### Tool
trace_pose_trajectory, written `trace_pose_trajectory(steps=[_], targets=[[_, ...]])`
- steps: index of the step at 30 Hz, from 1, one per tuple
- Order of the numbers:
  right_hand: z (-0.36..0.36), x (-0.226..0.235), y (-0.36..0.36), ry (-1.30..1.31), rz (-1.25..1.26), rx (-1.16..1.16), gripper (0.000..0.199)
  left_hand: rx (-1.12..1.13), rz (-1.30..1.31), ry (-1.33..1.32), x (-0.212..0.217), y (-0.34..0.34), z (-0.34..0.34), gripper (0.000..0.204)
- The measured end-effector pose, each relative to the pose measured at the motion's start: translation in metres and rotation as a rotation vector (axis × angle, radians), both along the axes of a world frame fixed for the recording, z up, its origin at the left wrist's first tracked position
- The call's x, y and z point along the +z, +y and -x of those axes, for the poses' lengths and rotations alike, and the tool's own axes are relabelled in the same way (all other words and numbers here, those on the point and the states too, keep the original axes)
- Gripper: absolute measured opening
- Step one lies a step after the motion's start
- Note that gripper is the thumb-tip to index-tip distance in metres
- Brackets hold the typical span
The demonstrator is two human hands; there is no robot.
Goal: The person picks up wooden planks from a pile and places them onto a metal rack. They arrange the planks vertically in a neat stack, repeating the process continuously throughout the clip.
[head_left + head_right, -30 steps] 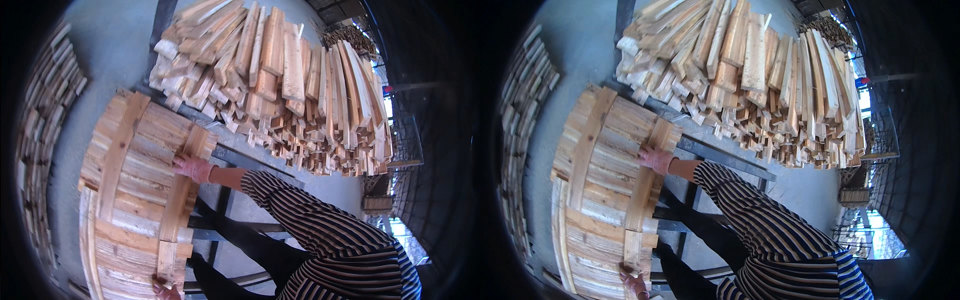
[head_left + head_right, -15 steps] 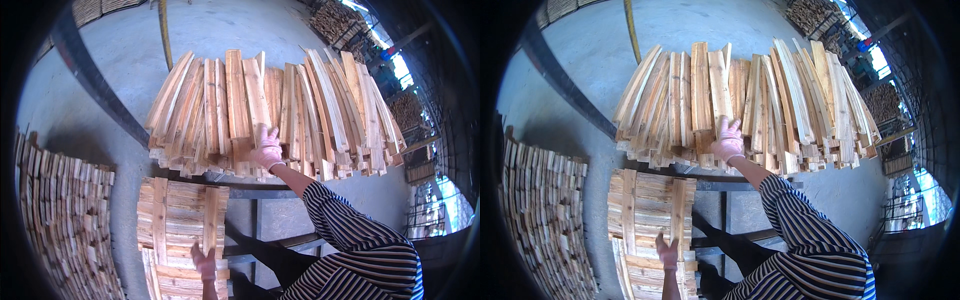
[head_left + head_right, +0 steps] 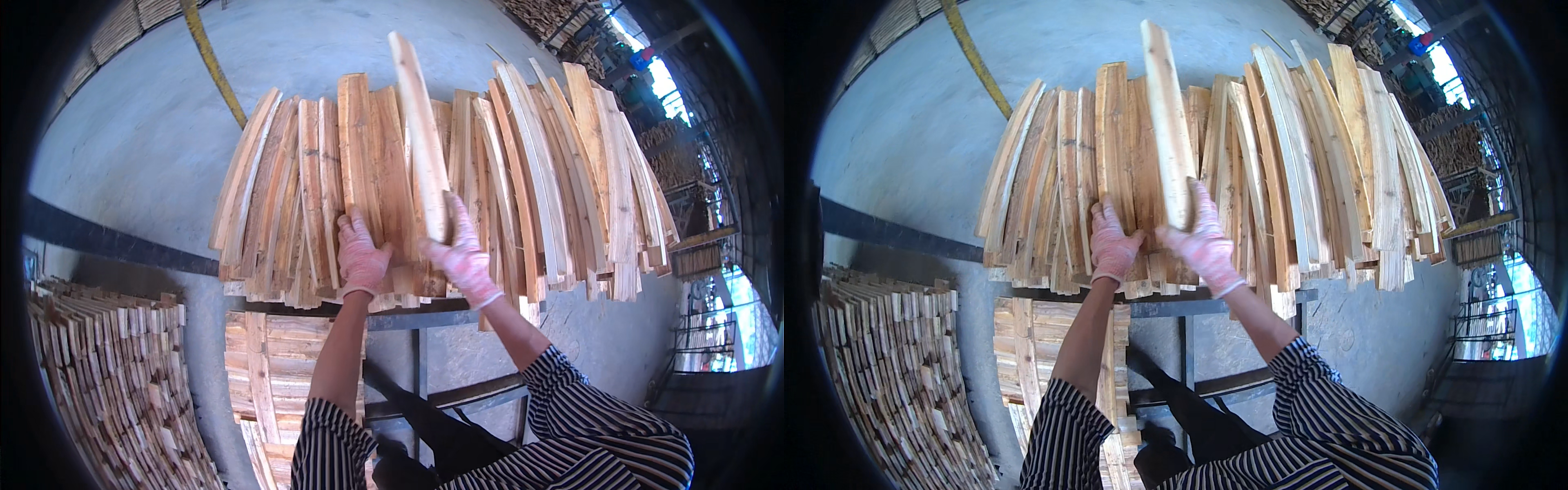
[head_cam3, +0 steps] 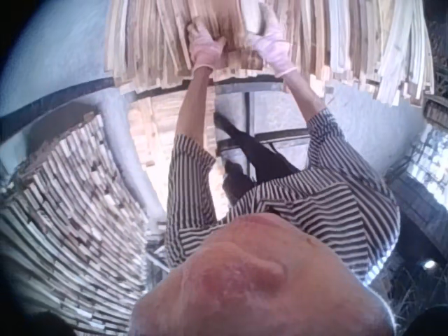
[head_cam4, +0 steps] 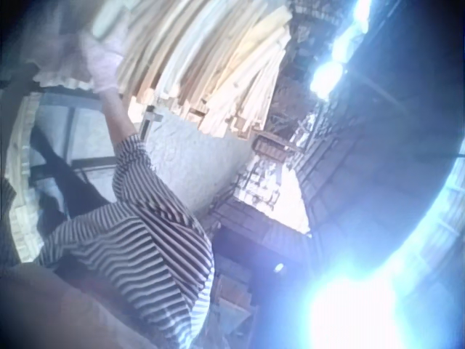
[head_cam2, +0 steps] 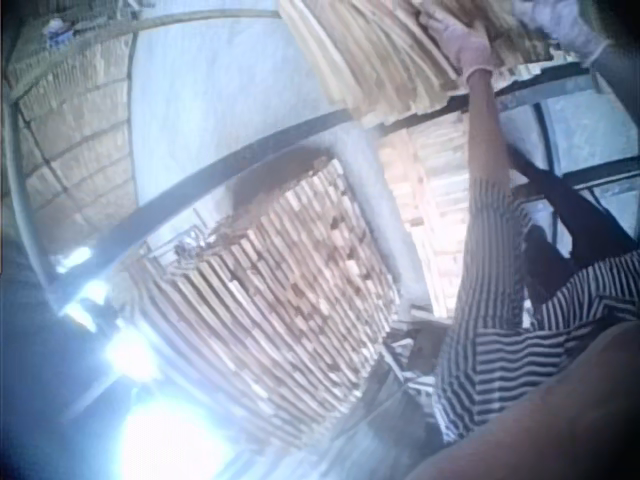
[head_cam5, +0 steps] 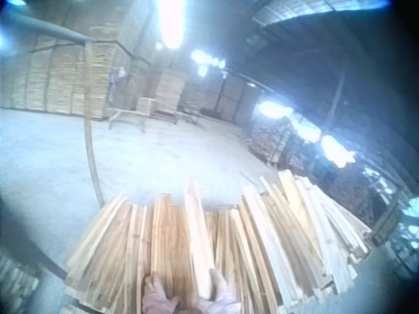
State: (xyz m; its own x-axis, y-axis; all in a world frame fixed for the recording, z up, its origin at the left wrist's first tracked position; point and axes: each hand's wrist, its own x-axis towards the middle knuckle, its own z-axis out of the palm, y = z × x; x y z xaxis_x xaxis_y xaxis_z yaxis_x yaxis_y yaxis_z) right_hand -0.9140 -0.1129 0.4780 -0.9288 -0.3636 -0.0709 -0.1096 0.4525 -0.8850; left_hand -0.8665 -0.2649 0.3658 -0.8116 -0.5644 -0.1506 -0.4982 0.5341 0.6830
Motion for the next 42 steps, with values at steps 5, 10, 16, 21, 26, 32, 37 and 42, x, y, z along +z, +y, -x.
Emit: trace_pose_trajectory(steps=[5, 10, 16, 21, 26, 32, 37, 42], targets=[[0.03, -0.054, -0.037, 0.028, -0.638, -0.063, 0.104, -0.074, -1.038, 0.533, -0.032, -0.036, -0.001, 0.108], [0.021, -0.06, -0.085, -0.271, -0.634, -0.246, 0.091, -0.022, -1.301, 0.579, -0.045, -0.081, -0.043, 0.093], [0.063, -0.1, -0.081, -0.54, -0.332, -0.057, 0.076, 0.022, -1.515, 0.515, -0.03, -0.077, -0.015, 0.099], [0.081, -0.074, -0.06, -0.451, -0.562, 0.125, 0.059, -0.075, -1.184, 0.432, -0.002, -0.057, 0.009, 0.095], [0.077, -0.029, 0.003, -0.802, 0.389, 0.005, 0.08, 0.044, -1.436, 0.508, 0.004, -0.127, -0.047, 0.05], [0.066, -0.043, -0.019, -0.703, 0.344, 0.065, 0.1, -0.071, -1.26, 0.416, 0.008, -0.096, -0.027, 0.053], [0.054, -0.045, -0.099, -0.552, -0.024, -0.054, 0.096, 0.213, -1.17, 0.48, -0.016, -0.041, 0.01, 0.053], [0.04, -0.053, -0.1, -0.396, -0.21, -0.004, 0.094, 0.171, -1.146, 0.439, -0.006, -0.054, -0.003, 0.046]])
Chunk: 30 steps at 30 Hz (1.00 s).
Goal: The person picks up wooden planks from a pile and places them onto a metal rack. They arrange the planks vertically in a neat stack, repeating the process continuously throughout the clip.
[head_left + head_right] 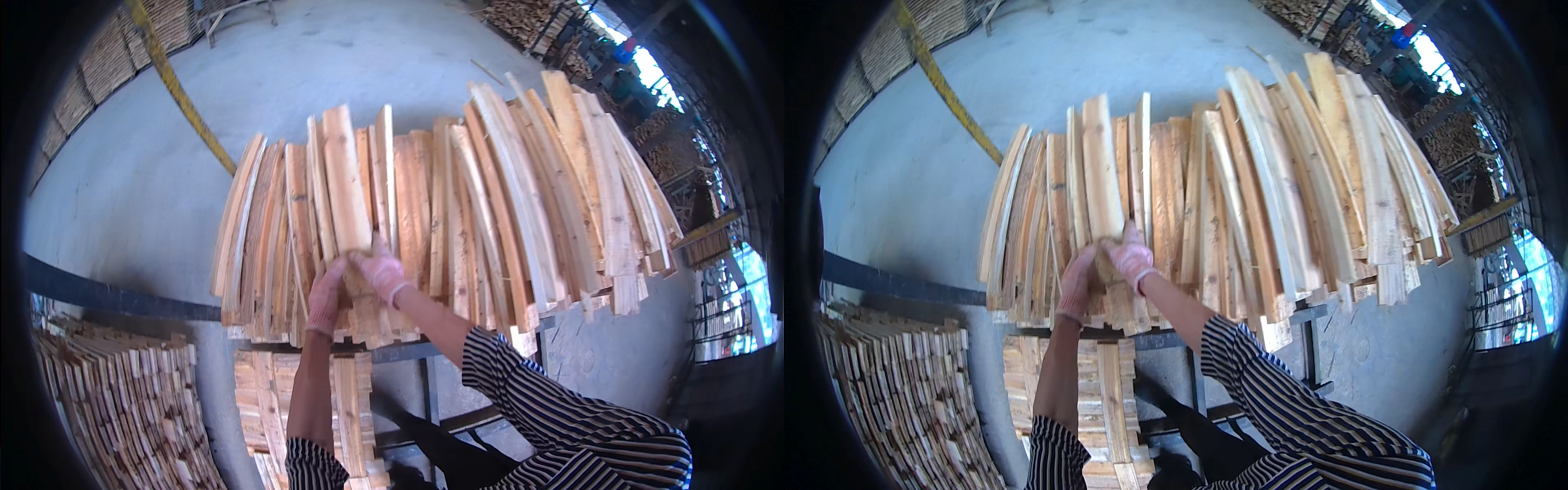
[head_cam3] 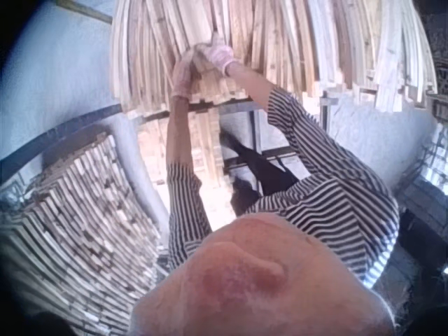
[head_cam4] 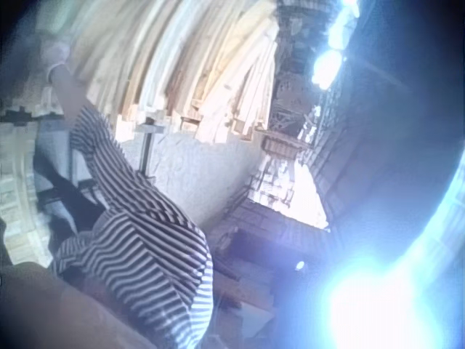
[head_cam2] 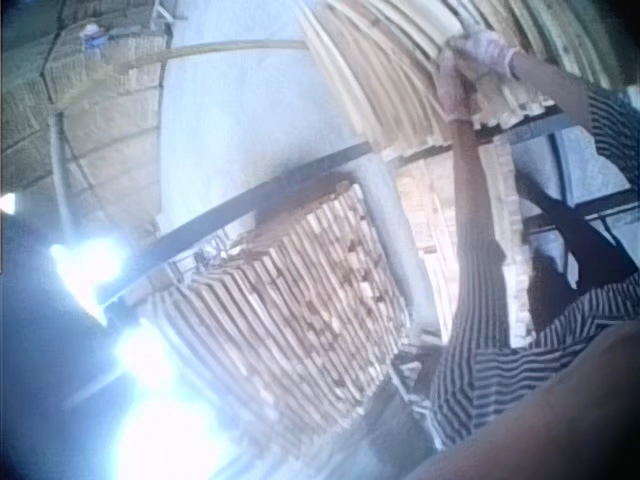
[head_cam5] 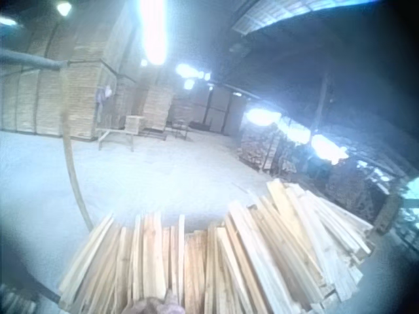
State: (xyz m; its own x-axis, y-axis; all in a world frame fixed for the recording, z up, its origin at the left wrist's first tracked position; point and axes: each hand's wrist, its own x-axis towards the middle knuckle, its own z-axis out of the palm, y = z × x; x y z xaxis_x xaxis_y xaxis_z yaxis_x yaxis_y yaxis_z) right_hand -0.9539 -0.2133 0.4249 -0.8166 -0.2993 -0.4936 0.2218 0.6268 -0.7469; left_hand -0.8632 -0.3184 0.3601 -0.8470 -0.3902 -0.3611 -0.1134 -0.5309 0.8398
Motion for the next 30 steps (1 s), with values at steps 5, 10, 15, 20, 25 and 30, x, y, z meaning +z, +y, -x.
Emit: trace_pose_trajectory(steps=[5, 10, 15, 20, 25, 30], targets=[[-0.057, -0.015, 0.083, 0.228, -0.18, 0.214, 0.094, -0.232, -0.423, 0.049, -0.001, 0.041, -0.078, 0.043], [-0.083, 0.003, 0.123, -0.107, 0.026, 0.174, 0.092, -0.288, -0.525, -0.147, 0.027, 0.127, -0.179, 0.052], [-0.117, 0.018, 0.126, -0.185, 0.086, 0.121, 0.075, -0.352, -0.141, -0.138, -0.093, 0.161, -0.244, 0.091], [-0.181, -0.023, 0.209, -0.381, 0.27, 0.201, 0.08, -0.189, -0.454, -0.188, -0.082, 0.181, -0.263, 0.068], [-0.28, -0.02, 0.24, -0.396, 0.228, 0.277, 0.075, -0.156, -0.468, 0.01, 0.002, 0.191, -0.277, 0.06], [-0.366, 0.059, 0.235, -0.158, 0.282, 0.486, 0.082, 0.069, -0.044, -0.085, 0.061, 0.199, -0.381, 0.099]])
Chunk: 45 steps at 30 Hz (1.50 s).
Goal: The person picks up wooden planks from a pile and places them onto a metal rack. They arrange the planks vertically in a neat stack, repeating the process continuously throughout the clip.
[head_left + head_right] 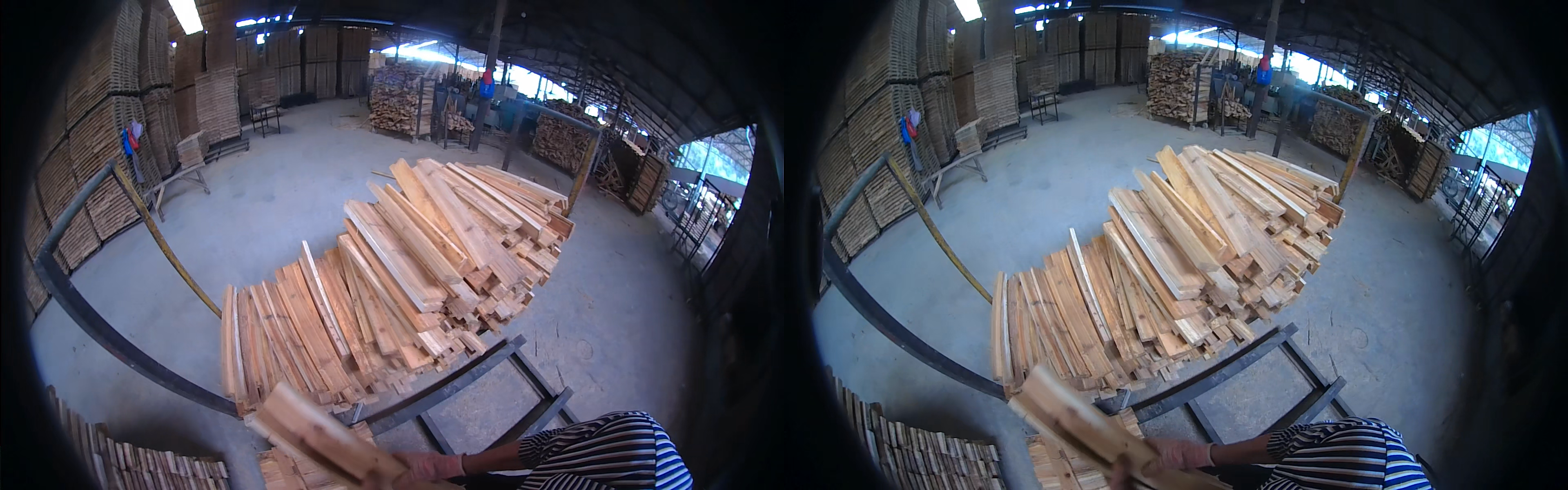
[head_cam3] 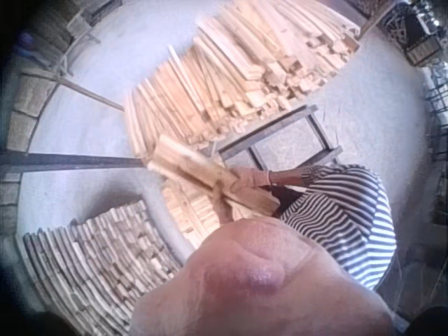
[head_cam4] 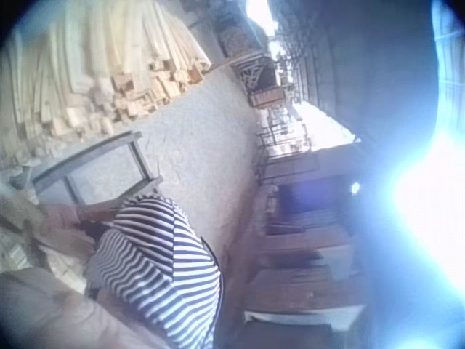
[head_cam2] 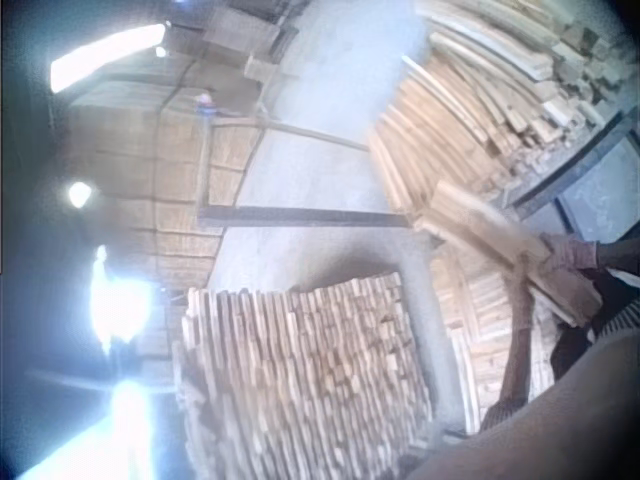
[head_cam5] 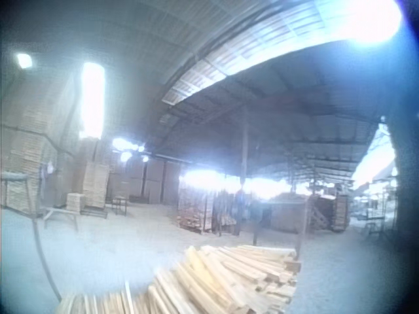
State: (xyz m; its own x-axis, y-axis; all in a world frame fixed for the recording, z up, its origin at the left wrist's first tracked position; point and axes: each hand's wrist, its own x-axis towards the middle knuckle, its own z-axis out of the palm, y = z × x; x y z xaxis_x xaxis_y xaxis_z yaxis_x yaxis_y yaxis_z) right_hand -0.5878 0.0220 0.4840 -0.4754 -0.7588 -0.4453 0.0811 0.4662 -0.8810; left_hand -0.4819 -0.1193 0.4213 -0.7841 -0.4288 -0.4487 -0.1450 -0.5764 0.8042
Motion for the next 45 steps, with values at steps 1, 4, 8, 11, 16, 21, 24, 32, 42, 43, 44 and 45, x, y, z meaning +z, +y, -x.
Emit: trace_pose_trajectory(steps=[1, 4, 8, 11, 16, 21, 24, 32, 42, 43, 44, 45], targets=[[-0.016, 0.013, 0.001, 0.017, 0.026, 0.052, 0.082, 0.0, 0.015, -0.01, 0.006, 0.0, -0.011, 0.098], [-0.052, 0.047, -0.016, 0.087, 0.083, 0.153, 0.082, -0.039, 0.01, -0.005, 0.018, -0.004, -0.029, 0.094], [-0.102, 0.073, -0.047, 0.144, 0.149, 0.256, 0.083, -0.095, 0.005, 0.024, 0.029, -0.005, -0.053, 0.088], [-0.136, 0.073, -0.083, 0.152, 0.218, 0.356, 0.084, -0.087, 0.026, 0.021, 0.029, -0.022, -0.074, 0.084], [-0.167, 0.025, -0.134, 0.179, 0.257, 0.537, 0.086, 0.013, 0.034, -0.02, -0.007, -0.055, -0.115, 0.078], [-0.199, -0.128, -0.168, 0.168, 0.278, 0.836, 0.093, 0.202, 0.012, -0.111, -0.094, -0.075, -0.202, 0.071], [-0.215, -0.204, -0.169, 0.198, 0.184, 0.989, 0.089, 0.304, 0.013, -0.138, -0.132, -0.057, -0.263, 0.067], [-0.274, -0.168, -0.253, 0.212, -0.021, 1.244, 0.097, 0.669, 0.153, -0.335, -0.201, -0.003, -0.391, 0.051], [-0.317, -0.28, -0.191, -0.497, -0.066, 0.802, 0.1, 1.344, -0.016, -0.83, -0.171, 0.007, -0.385, 0.087], [-0.314, -0.29, -0.199, -0.294, -0.117, 0.913, 0.104, 1.275, -0.106, -1.054, -0.188, 0.015, -0.407, 0.093], [-0.317, -0.302, -0.204, -0.234, -0.142, 0.915, 0.106, 1.274, -0.087, -1.109, -0.205, 0.025, -0.435, 0.108], [-0.307, -0.315, -0.218, -0.148, -0.168, 0.894, 0.107, 1.223, -0.114, -1.166, -0.208, 0.015, -0.445, 0.111]])
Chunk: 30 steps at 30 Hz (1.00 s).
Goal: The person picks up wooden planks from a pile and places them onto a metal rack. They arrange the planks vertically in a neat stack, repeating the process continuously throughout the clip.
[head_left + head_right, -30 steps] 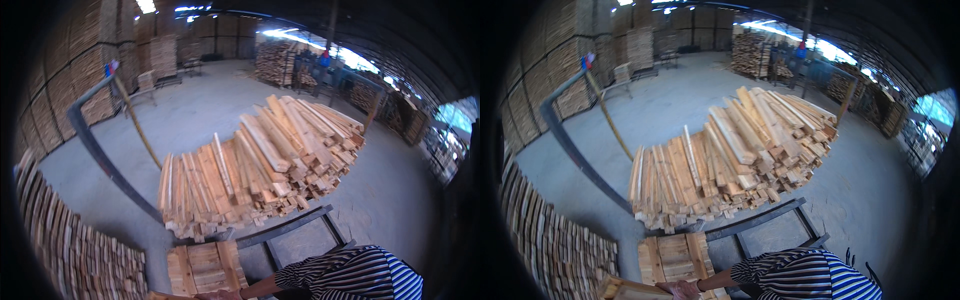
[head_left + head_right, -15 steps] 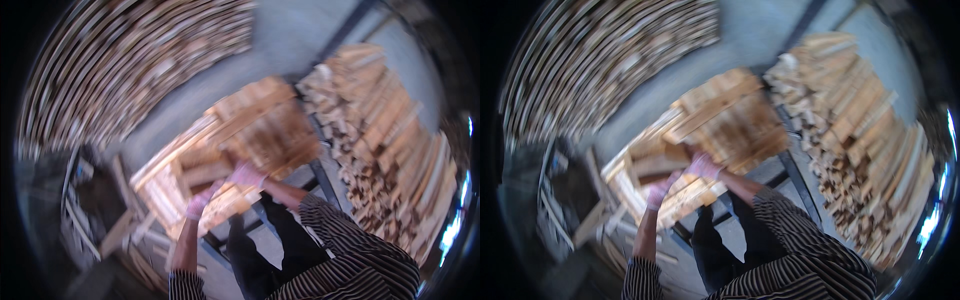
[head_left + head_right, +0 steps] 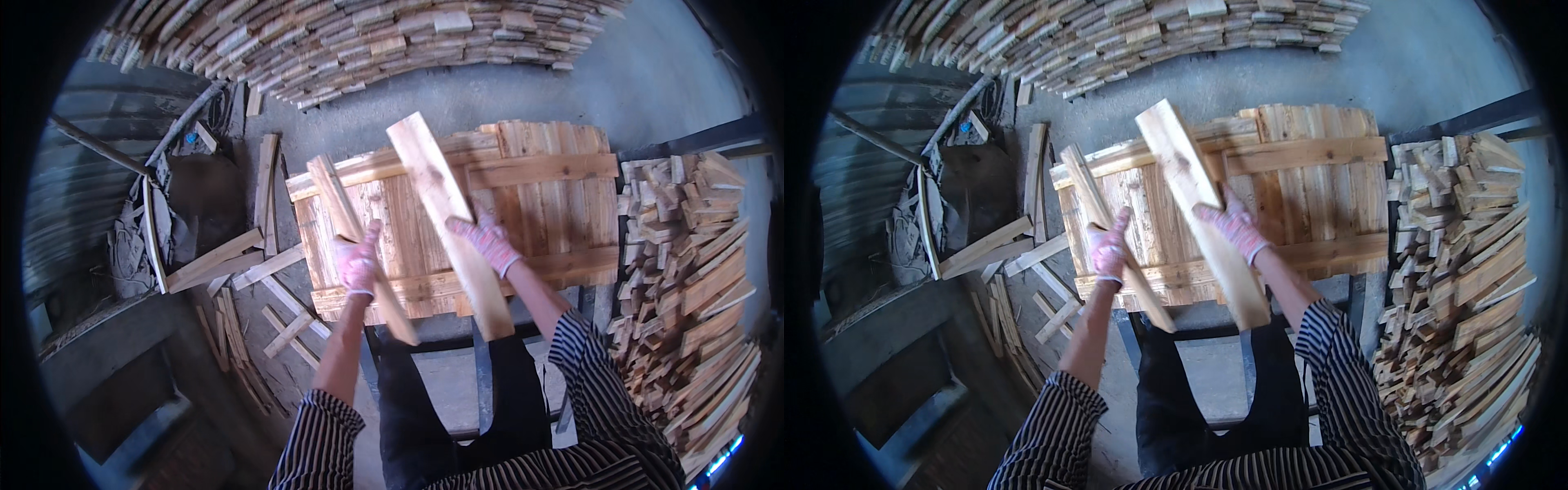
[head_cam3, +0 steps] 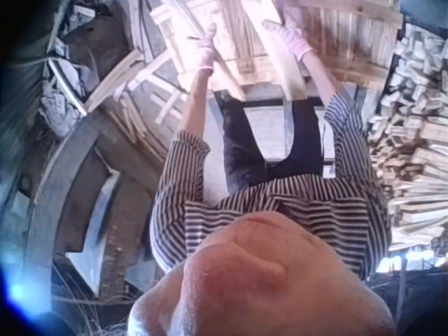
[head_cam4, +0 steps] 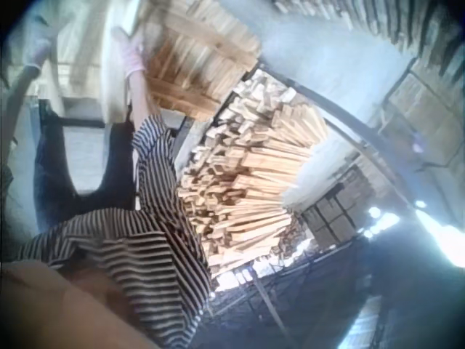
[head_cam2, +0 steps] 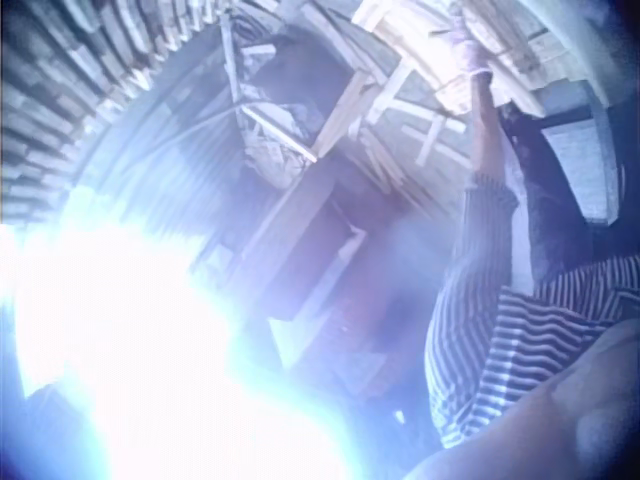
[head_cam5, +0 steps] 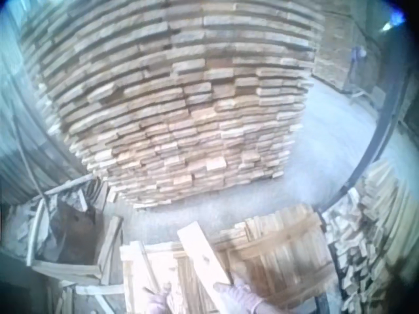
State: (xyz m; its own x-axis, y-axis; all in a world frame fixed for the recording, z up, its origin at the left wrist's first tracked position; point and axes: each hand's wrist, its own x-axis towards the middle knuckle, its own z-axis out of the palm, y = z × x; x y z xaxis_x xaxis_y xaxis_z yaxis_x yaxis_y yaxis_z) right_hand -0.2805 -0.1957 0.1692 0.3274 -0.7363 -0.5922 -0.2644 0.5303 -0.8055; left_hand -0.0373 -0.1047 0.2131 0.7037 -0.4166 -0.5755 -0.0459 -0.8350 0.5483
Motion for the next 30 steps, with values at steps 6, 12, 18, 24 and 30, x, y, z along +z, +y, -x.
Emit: trace_pose_trajectory(steps=[6, 12, 18, 24, 30], targets=[[-0.032, -0.09, -0.013, 0.835, 0.251, 0.112, 0.105, -0.259, -0.136, -0.337, -0.116, 0.026, -0.141, 0.104], [-0.066, -0.09, 0.036, 1.204, 0.597, 0.351, 0.106, -0.329, -0.053, -0.318, -0.159, 0.053, -0.169, 0.108], [-0.152, -0.061, 0.072, 1.033, 0.559, 0.329, 0.109, -0.22, 0.05, -0.16, -0.177, 0.113, -0.239, 0.116], [-0.284, -0.092, 0.128, 0.639, 0.466, 0.378, 0.106, -0.265, 0.266, 0.118, -0.172, 0.094, -0.252, 0.099], [-0.269, -0.12, 0.135, 0.564, 0.737, 0.546, 0.102, -0.287, 0.276, 0.246, -0.162, 0.084, -0.271, 0.103]])
